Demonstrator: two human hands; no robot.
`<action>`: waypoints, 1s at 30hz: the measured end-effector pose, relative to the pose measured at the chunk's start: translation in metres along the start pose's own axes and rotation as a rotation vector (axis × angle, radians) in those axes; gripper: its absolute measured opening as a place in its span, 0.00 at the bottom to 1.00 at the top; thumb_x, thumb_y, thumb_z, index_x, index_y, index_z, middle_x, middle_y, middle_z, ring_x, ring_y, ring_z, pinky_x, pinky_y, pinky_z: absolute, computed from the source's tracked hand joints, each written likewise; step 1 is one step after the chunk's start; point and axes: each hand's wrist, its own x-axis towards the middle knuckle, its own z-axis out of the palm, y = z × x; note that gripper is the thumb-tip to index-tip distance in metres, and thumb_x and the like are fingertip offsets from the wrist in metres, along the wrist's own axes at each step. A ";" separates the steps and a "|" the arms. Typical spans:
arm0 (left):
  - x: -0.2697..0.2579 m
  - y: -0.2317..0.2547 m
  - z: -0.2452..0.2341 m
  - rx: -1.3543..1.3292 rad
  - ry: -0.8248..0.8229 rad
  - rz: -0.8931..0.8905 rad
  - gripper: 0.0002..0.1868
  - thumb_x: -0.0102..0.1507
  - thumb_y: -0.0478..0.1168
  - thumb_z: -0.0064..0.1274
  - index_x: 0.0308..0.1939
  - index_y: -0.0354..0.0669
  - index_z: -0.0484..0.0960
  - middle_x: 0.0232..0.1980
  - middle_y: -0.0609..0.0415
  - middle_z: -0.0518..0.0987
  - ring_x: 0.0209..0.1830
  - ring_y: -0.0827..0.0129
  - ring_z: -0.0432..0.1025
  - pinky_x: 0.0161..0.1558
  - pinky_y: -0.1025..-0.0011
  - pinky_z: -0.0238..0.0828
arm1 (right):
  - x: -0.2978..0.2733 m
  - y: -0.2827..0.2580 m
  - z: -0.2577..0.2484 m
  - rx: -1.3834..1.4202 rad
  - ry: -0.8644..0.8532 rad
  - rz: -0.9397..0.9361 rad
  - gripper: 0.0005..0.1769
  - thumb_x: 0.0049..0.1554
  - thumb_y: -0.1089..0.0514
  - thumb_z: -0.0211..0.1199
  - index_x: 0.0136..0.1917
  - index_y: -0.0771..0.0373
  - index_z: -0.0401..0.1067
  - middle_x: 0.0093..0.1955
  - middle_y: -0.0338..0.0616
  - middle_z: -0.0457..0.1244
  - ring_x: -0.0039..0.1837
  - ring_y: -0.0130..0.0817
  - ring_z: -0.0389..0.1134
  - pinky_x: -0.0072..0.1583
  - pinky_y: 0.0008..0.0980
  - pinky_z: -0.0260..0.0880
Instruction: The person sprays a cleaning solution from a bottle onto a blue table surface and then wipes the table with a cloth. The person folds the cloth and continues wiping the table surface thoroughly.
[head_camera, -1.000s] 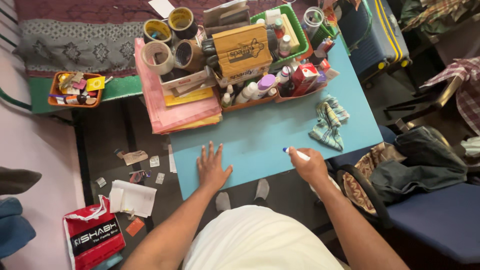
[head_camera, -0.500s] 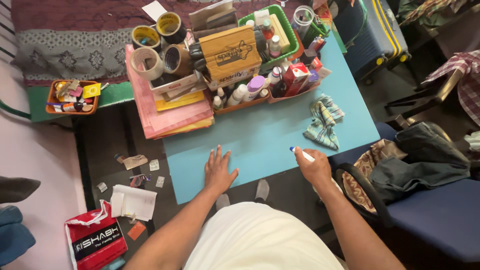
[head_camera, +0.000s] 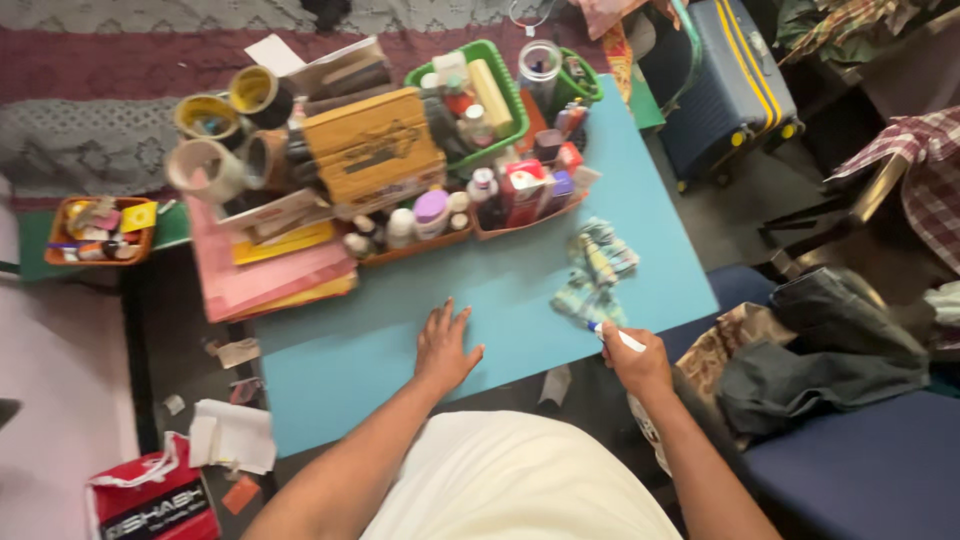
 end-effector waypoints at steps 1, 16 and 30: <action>0.011 0.014 0.005 0.006 -0.002 0.016 0.45 0.59 0.54 0.63 0.75 0.54 0.59 0.82 0.46 0.48 0.80 0.46 0.45 0.72 0.45 0.50 | 0.010 0.008 -0.011 -0.015 0.001 0.072 0.30 0.61 0.38 0.59 0.32 0.66 0.77 0.28 0.49 0.66 0.33 0.39 0.68 0.41 0.40 0.68; 0.117 0.207 0.053 0.074 -0.163 0.096 0.51 0.47 0.43 0.73 0.71 0.63 0.63 0.80 0.53 0.51 0.79 0.50 0.49 0.68 0.51 0.59 | 0.184 0.107 -0.148 -0.079 0.189 -0.249 0.30 0.66 0.41 0.52 0.35 0.65 0.77 0.28 0.48 0.64 0.32 0.38 0.67 0.40 0.39 0.65; 0.045 0.156 0.088 -0.190 0.170 -0.441 0.17 0.59 0.41 0.58 0.51 0.50 0.74 0.47 0.53 0.80 0.48 0.55 0.76 0.49 0.56 0.73 | 0.306 0.073 -0.154 0.087 0.195 -0.258 0.36 0.67 0.35 0.49 0.33 0.64 0.75 0.29 0.46 0.66 0.35 0.40 0.70 0.43 0.42 0.67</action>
